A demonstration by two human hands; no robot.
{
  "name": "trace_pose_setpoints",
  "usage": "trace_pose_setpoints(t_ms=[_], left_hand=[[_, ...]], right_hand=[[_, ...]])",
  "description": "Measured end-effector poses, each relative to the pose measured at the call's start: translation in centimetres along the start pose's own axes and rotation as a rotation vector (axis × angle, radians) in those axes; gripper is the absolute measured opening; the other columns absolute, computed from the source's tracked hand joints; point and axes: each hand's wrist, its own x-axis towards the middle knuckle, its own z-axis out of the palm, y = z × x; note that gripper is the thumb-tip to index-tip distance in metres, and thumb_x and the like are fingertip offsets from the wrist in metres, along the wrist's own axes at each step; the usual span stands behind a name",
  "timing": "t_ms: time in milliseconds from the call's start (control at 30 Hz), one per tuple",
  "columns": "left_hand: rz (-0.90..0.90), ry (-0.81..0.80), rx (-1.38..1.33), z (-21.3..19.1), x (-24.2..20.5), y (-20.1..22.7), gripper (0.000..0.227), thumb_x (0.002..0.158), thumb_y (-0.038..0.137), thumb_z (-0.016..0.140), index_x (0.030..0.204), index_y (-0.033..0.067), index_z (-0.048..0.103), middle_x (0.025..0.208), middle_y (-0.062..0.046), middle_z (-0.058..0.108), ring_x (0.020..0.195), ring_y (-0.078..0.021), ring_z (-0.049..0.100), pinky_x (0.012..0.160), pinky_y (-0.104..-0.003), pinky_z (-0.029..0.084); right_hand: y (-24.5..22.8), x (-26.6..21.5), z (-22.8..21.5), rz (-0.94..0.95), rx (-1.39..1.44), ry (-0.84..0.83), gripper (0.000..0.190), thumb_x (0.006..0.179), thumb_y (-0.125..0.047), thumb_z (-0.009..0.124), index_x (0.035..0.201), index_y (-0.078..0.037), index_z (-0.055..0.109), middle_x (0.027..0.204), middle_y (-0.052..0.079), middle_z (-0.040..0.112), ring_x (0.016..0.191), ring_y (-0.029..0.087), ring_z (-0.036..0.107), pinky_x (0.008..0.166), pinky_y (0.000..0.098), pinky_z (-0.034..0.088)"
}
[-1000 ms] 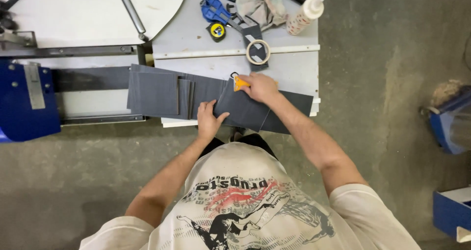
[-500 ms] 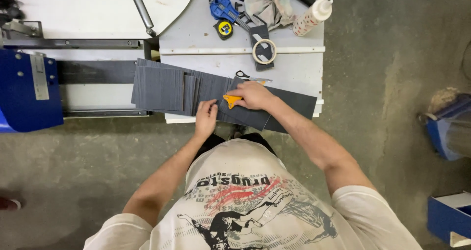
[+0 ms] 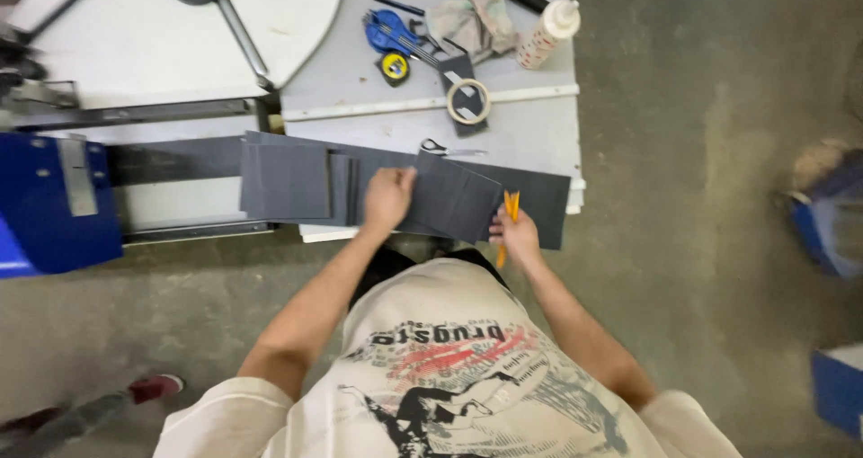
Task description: The person uses a yellow sanding block to smooth the edges of several dark rectangular pieces of material on a workbench. They then apply white tape to the edges of one piece and place the sanding block into a drawer.
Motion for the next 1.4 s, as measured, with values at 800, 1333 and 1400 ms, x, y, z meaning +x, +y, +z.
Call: trace_pose_setpoints(t_ms=[800, 1333, 1400], left_hand=[[-0.269, 0.300, 0.312, -20.3, -0.4, -16.7, 0.076, 0.068, 0.045, 0.096, 0.120, -0.0025, 0.070, 0.104, -0.021, 0.071, 0.096, -0.0414, 0.070, 0.084, -0.050, 0.057], [0.233, 0.305, -0.010, -16.9, -1.3, 0.5, 0.038, 0.079, 0.028, 0.088, 0.110, 0.0109, 0.074, 0.114, -0.011, 0.066, 0.101, -0.0349, 0.068, 0.085, -0.046, 0.051], [0.189, 0.187, -0.015, -16.5, -1.5, 2.1, 0.034, 0.085, 0.030, 0.084, 0.112, 0.0122, 0.074, 0.117, -0.008, 0.066, 0.104, -0.0319, 0.067, 0.086, -0.045, 0.050]], right_hand=[[-6.3, -4.8, 28.1, -0.170, -0.008, -0.678, 0.052, 0.101, -0.022, 0.069, 0.140, 0.008, 0.054, 0.116, 0.022, 0.069, 0.092, 0.027, 0.074, 0.076, 0.0330, 0.064], [-16.1, 17.2, 5.4, -0.413, -0.703, 0.411, 0.039, 0.081, -0.045, 0.073, 0.102, -0.012, 0.077, 0.091, 0.017, 0.075, 0.101, 0.040, 0.072, 0.089, 0.0477, 0.058], [-14.5, 19.2, 1.7, -0.402, -0.674, 0.553, 0.038, 0.084, -0.041, 0.070, 0.098, -0.007, 0.077, 0.087, 0.024, 0.073, 0.097, 0.046, 0.072, 0.084, 0.0535, 0.058]])
